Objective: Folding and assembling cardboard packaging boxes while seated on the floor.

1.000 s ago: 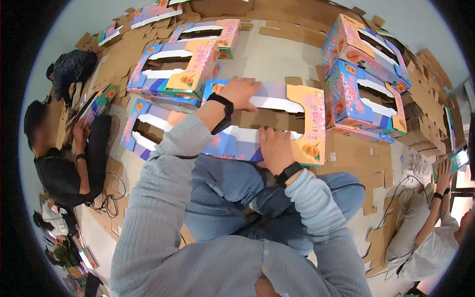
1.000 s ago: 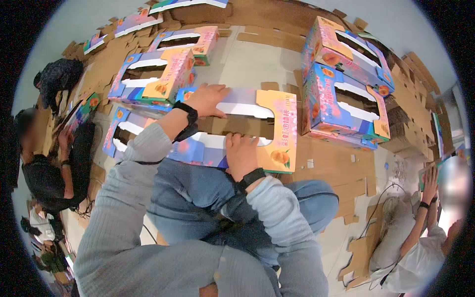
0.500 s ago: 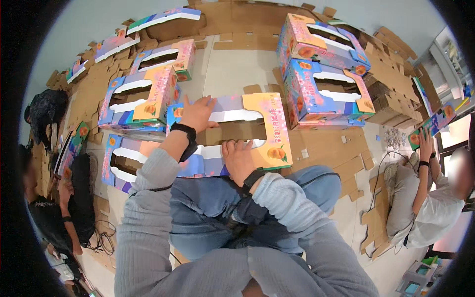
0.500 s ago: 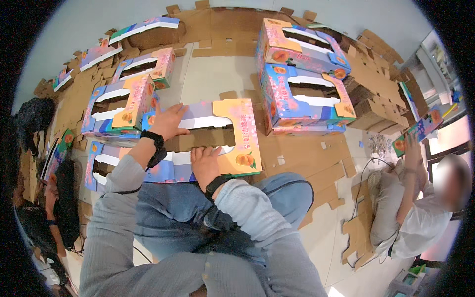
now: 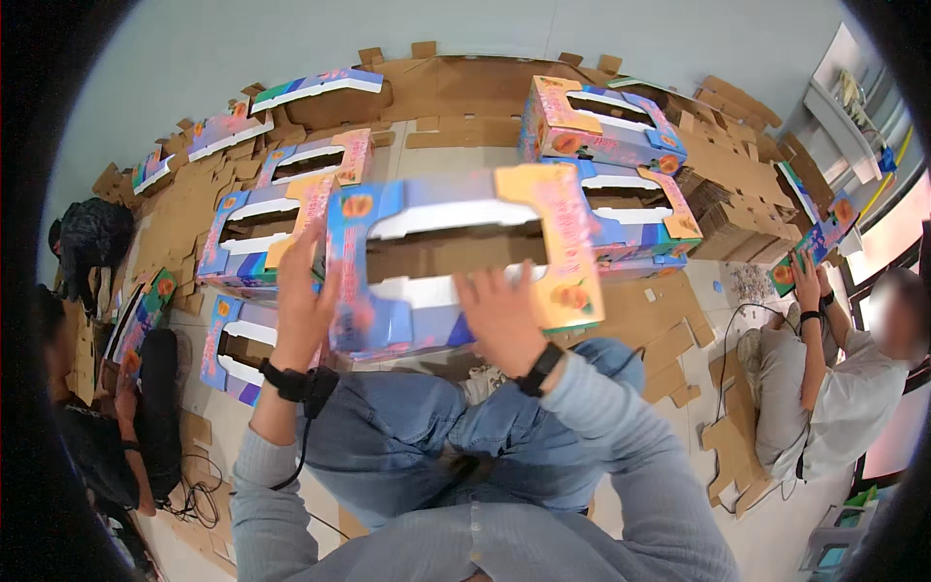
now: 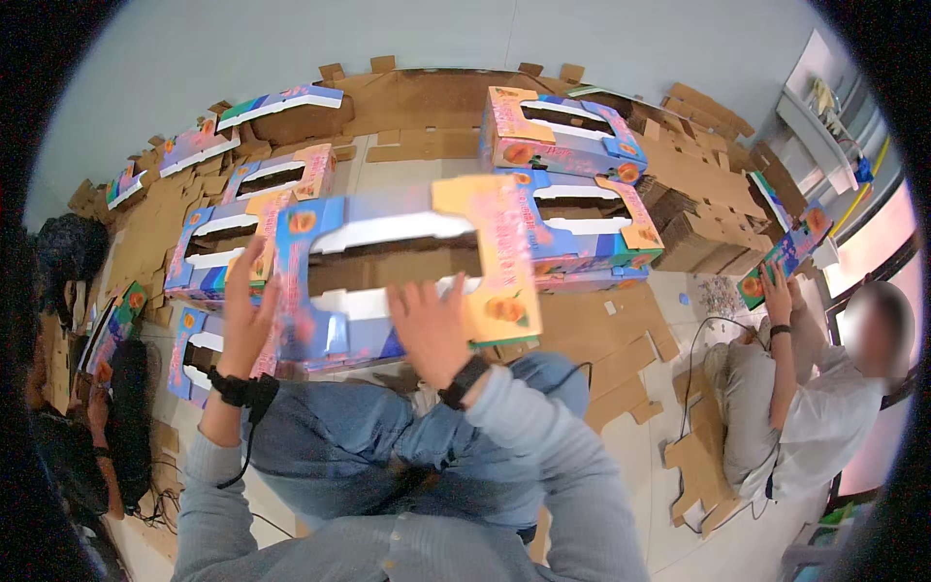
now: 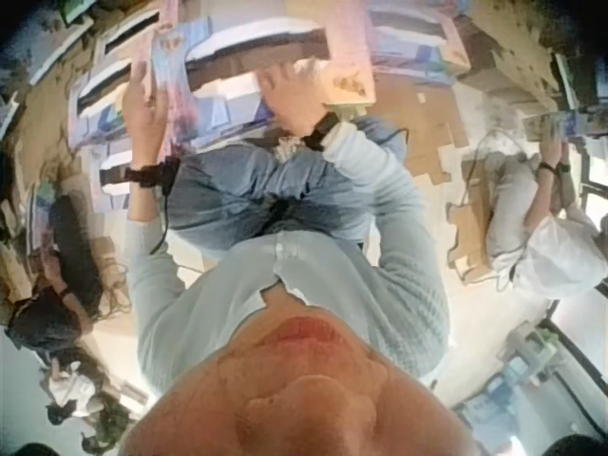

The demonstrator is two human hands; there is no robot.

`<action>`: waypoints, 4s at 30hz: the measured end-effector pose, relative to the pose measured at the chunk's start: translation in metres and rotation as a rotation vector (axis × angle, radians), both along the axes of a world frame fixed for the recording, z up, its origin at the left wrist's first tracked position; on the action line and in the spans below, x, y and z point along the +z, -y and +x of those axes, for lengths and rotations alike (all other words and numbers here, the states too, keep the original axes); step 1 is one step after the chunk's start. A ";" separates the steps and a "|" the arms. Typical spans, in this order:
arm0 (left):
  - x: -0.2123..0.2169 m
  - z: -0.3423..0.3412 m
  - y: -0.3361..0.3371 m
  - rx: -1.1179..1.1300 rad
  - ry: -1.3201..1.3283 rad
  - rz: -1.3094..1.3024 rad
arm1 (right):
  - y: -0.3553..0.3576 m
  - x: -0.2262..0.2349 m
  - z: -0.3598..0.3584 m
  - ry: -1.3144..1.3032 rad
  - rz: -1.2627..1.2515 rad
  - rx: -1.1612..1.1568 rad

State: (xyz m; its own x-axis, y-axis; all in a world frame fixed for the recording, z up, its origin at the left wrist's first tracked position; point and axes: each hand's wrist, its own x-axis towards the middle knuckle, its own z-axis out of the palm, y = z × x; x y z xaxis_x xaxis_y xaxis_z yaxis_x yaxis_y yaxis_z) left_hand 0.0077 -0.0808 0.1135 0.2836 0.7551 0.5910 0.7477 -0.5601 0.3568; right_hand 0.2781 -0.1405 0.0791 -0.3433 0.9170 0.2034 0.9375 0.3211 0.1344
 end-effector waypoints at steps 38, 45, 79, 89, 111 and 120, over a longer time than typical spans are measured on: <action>-0.088 -0.207 0.012 0.392 0.006 -0.674 | -0.047 0.013 0.224 -0.212 -0.068 -0.013; -0.185 -0.240 0.078 0.228 -1.135 -0.791 | -0.030 0.006 0.149 -0.212 -0.214 0.135; -0.018 0.074 0.012 -0.158 -0.367 -0.155 | -0.055 -0.011 0.104 -0.485 0.061 0.158; -0.110 0.209 -0.013 -0.226 -0.520 -0.303 | -0.064 -0.032 0.107 -0.475 -0.094 0.221; -0.090 0.001 -0.019 -0.311 -0.628 -0.663 | -0.070 -0.055 0.097 -0.236 -0.444 0.323; -0.114 0.055 0.010 -0.177 -0.683 -0.570 | -0.074 -0.071 0.101 -0.176 -0.440 0.366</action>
